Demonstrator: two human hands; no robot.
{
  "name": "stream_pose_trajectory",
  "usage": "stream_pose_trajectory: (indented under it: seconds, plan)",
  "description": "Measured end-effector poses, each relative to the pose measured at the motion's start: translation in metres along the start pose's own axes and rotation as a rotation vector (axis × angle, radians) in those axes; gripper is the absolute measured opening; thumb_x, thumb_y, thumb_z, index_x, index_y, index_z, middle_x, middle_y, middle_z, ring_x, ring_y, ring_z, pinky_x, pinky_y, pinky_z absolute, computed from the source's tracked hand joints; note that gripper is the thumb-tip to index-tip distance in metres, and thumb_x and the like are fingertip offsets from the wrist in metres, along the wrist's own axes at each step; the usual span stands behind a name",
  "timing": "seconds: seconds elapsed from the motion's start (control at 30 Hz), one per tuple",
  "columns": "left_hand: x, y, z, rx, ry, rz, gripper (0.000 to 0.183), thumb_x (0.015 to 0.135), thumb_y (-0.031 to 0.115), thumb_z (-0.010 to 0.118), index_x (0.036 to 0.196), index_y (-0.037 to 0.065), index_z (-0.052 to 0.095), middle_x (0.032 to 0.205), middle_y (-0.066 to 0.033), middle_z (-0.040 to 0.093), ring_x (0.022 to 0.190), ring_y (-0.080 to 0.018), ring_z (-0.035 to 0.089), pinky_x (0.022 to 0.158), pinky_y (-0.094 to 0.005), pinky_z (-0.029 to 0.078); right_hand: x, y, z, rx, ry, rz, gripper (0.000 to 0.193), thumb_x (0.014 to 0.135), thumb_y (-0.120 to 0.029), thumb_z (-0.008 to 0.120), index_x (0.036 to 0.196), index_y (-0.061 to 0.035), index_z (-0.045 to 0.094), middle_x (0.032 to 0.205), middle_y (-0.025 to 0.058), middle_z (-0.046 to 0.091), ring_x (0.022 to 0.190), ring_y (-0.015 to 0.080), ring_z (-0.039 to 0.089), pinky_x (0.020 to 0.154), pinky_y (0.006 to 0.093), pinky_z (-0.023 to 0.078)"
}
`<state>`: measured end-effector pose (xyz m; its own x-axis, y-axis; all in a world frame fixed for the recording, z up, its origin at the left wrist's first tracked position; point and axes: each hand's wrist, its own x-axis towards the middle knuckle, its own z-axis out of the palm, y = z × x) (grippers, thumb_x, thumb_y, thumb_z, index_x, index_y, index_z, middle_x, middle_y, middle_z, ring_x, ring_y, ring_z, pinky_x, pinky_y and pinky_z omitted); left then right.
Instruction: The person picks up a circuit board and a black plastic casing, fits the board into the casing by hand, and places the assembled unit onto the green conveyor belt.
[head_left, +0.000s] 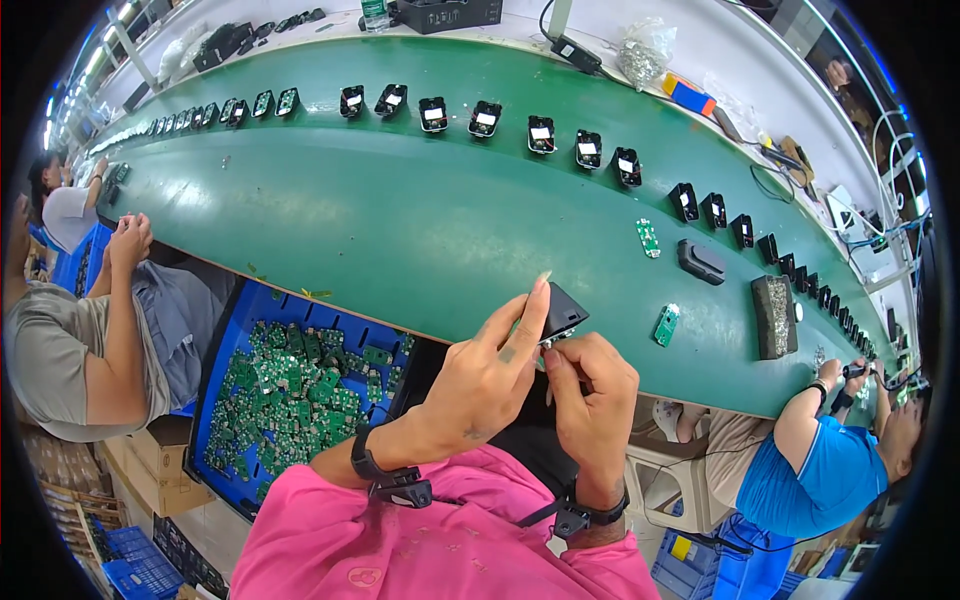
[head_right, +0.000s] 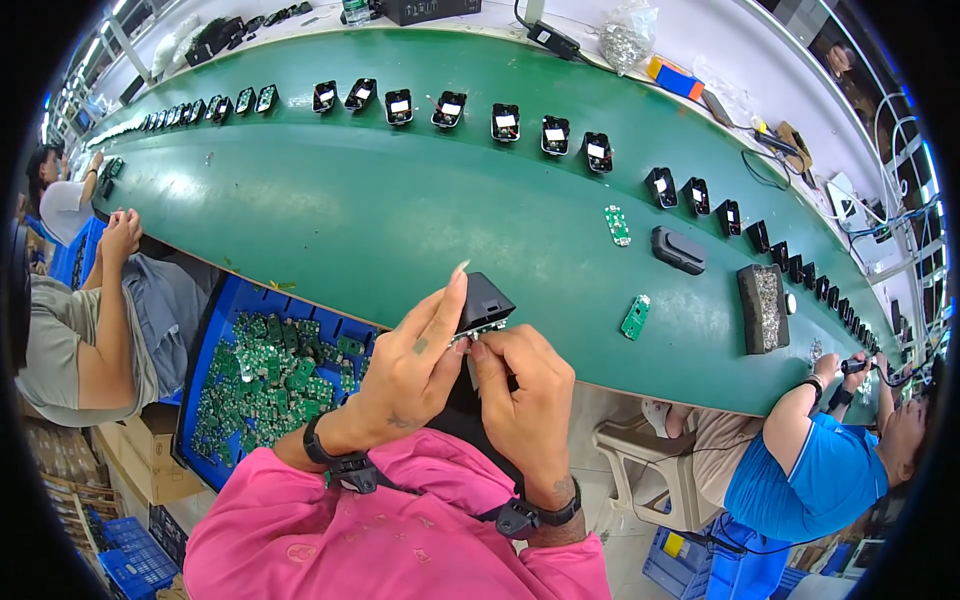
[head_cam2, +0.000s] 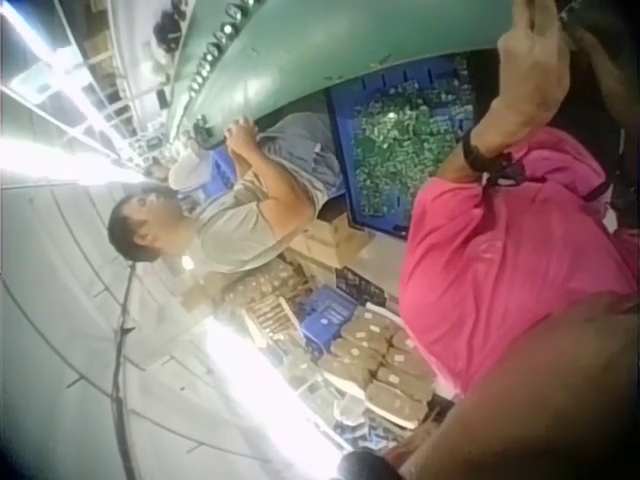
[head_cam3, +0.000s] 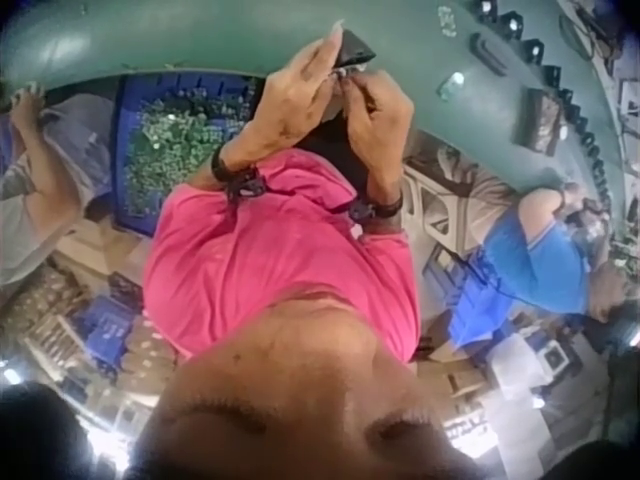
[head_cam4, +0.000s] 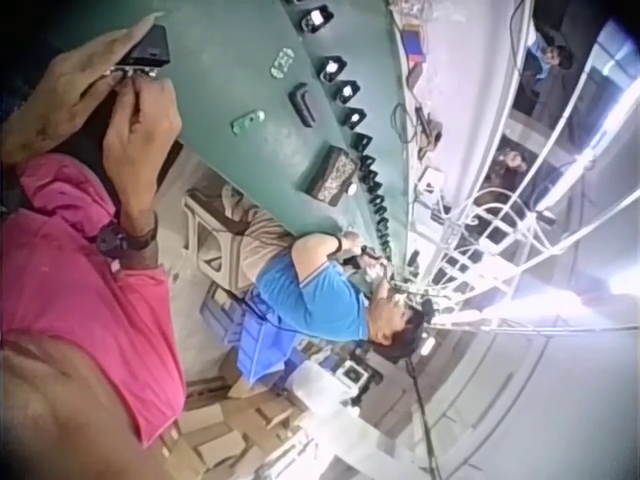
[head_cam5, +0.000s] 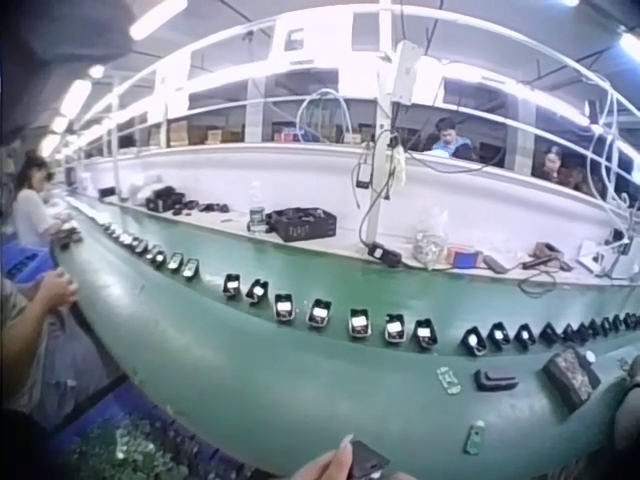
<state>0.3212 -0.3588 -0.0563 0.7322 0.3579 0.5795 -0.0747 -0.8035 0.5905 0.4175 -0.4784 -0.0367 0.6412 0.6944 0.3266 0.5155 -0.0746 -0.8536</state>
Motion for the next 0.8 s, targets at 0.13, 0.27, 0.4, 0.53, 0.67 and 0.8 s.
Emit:
stream_pose_trajectory:
  seconds: [0.13, 0.27, 0.4, 0.53, 0.67, 0.8]
  plan:
    - [-0.001, 0.003, 0.007, 0.026, 0.033, 0.04, 0.068, 0.09, 0.001, 0.058, 0.152, -0.003, 0.033, 0.126, -0.0261, 0.057, 0.09, -0.0379, 0.067, 0.074, -0.04, 0.057, -0.002, -0.002, 0.003, -0.04, 0.085, -0.041, 0.004, 0.088, 0.002, 0.066, 0.085, 0.0043, 0.065, 0.072, 0.0092, 0.06, 0.058, 0.0152, 0.056, 0.052, 0.0295, 0.04]
    - [-0.009, -0.02, 0.016, -0.123, -0.08, -0.123, 0.062, 0.094, 0.004, 0.053, 0.153, -0.001, 0.033, 0.126, -0.0256, 0.057, 0.097, -0.039, 0.065, 0.083, -0.0413, 0.055, -0.002, 0.017, 0.011, -0.113, 0.048, -0.043, 0.01, 0.09, -0.006, 0.067, 0.084, 0.0025, 0.067, 0.071, 0.0129, 0.061, 0.059, 0.0212, 0.057, 0.054, 0.0341, 0.042]
    - [-0.018, -0.022, 0.021, -0.624, -0.125, -0.467, 0.057, 0.098, -0.002, 0.05, 0.152, 0.003, 0.035, 0.12, -0.0118, 0.057, 0.088, -0.0124, 0.065, 0.068, -0.0263, 0.059, -0.015, 0.032, 0.008, -0.126, 0.175, 0.054, 0.014, 0.09, -0.009, 0.067, 0.084, 0.0031, 0.066, 0.073, 0.0139, 0.062, 0.063, 0.0237, 0.06, 0.058, 0.035, 0.046]
    - [-0.018, -0.028, 0.023, -0.804, -0.261, -0.486, 0.059, 0.09, -0.003, 0.066, 0.144, 0.006, 0.044, 0.117, -0.0089, 0.059, 0.081, -0.0117, 0.065, 0.062, -0.0229, 0.054, -0.021, 0.044, 0.006, -0.104, 0.128, 0.058, 0.017, 0.09, -0.013, 0.071, 0.082, 0.0, 0.065, 0.075, 0.0147, 0.062, 0.065, 0.0307, 0.061, 0.059, 0.0409, 0.047]
    - [-0.006, -0.021, 0.002, -1.008, -0.402, -0.633, 0.061, 0.089, 0.002, 0.071, 0.144, 0.006, 0.044, 0.103, -0.0063, 0.064, 0.077, -0.0104, 0.065, 0.056, -0.021, 0.048, -0.023, 0.04, 0.0, -0.043, 0.091, 0.066, 0.019, 0.089, -0.014, 0.072, 0.08, -0.0006, 0.063, 0.072, 0.013, 0.061, 0.061, 0.0291, 0.059, 0.057, 0.0389, 0.046]
    - [-0.007, -0.027, 0.018, -0.769, -0.295, -0.495, 0.061, 0.09, 0.008, 0.071, 0.145, 0.008, 0.044, 0.105, -0.006, 0.065, 0.076, -0.0085, 0.062, 0.059, -0.0233, 0.05, -0.03, 0.033, 0.01, -0.032, 0.138, -0.001, 0.017, 0.089, -0.014, 0.073, 0.082, -0.0005, 0.065, 0.074, 0.0109, 0.063, 0.062, 0.0249, 0.06, 0.057, 0.035, 0.047]
